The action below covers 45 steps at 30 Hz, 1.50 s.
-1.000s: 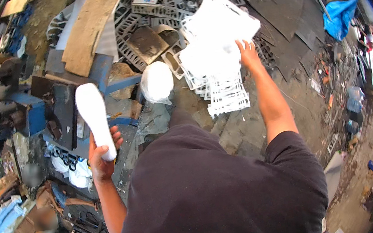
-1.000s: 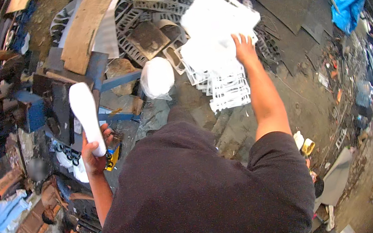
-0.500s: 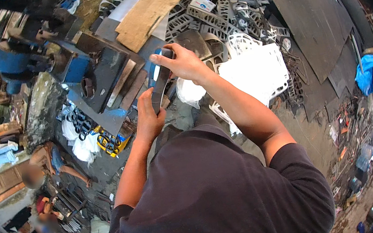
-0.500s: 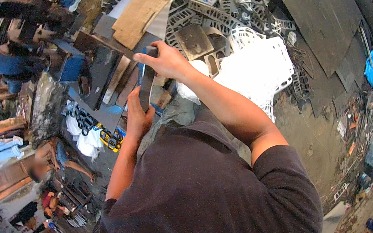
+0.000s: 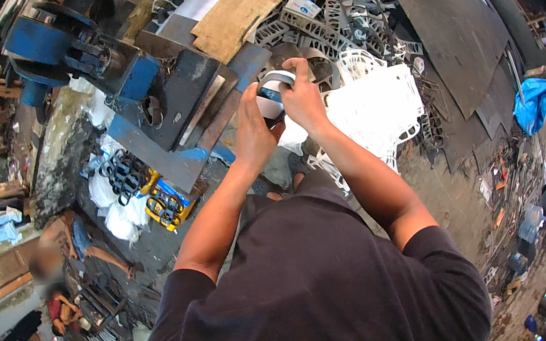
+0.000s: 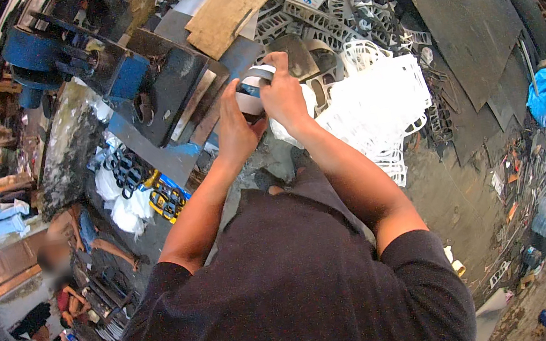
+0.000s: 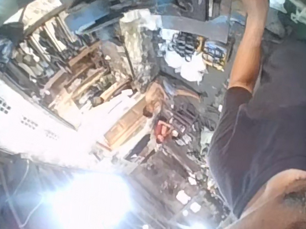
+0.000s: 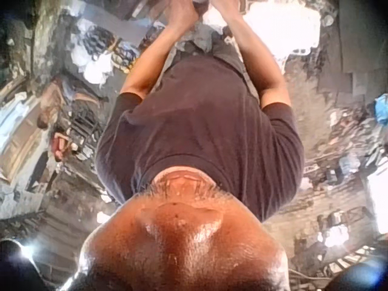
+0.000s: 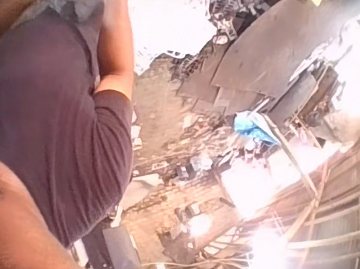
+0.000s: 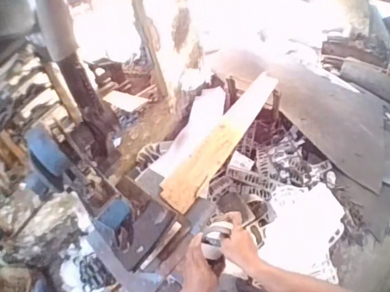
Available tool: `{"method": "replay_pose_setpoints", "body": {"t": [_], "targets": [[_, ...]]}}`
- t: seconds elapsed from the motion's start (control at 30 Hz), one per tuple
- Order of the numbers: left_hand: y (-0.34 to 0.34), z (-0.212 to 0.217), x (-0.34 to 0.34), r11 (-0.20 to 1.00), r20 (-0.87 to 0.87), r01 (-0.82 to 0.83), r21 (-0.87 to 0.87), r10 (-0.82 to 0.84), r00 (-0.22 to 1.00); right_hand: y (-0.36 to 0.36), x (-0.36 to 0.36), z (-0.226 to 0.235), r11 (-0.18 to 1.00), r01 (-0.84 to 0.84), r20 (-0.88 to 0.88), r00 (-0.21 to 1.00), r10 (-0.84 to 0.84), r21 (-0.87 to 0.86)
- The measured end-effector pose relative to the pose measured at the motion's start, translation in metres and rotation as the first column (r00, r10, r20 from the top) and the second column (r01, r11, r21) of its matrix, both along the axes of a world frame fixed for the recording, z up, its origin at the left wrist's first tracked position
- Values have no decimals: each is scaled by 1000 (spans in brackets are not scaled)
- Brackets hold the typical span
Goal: The person places white plastic sheets under a press, then positions blue slipper soles on the sheet and operates the press to cut them. The person repeats this process multiple times, stacking the cut slipper soles and occasionally handling the plastic sheets.
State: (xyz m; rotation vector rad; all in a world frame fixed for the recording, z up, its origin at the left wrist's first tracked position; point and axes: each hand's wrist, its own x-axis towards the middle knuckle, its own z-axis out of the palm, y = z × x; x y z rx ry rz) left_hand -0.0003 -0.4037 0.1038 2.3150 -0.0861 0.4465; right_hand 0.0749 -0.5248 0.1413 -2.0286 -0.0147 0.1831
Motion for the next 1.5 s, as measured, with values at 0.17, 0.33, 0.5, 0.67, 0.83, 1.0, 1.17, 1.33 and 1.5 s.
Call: {"method": "replay_pose_setpoints", "body": {"t": [0.17,0.33,0.5,0.67,0.83,1.0,1.17,1.33,1.5], "targets": [[20,-9,40,974,11,211,-83,-211,977,-22,36,-27,955,-277,65,960,271,111],[21,2,85,954,68,247,-170,-239,969,-62,89,-12,834,-49,-345,895,281,550],[12,-11,168,961,-52,-158,-228,150,987,-107,148,-110,996,79,9,997,-79,35],[65,-67,282,729,-299,-678,94,670,680,-118,168,-209,999,12,15,1000,-13,38],[98,-111,318,662,-356,-686,301,746,563,-119,165,-336,980,-188,-154,972,175,-73],[64,-141,302,677,370,-583,450,452,811,-110,155,-447,971,-227,-299,934,196,-73],[-69,-260,173,982,69,103,156,-115,991,-95,135,-520,972,-223,-346,920,185,-71],[-104,-458,112,999,-671,49,20,-23,741,-91,122,-558,985,-172,-243,957,160,-29],[-112,-521,124,988,-846,113,108,32,532,-110,112,-577,927,375,-294,889,-352,26]]}}
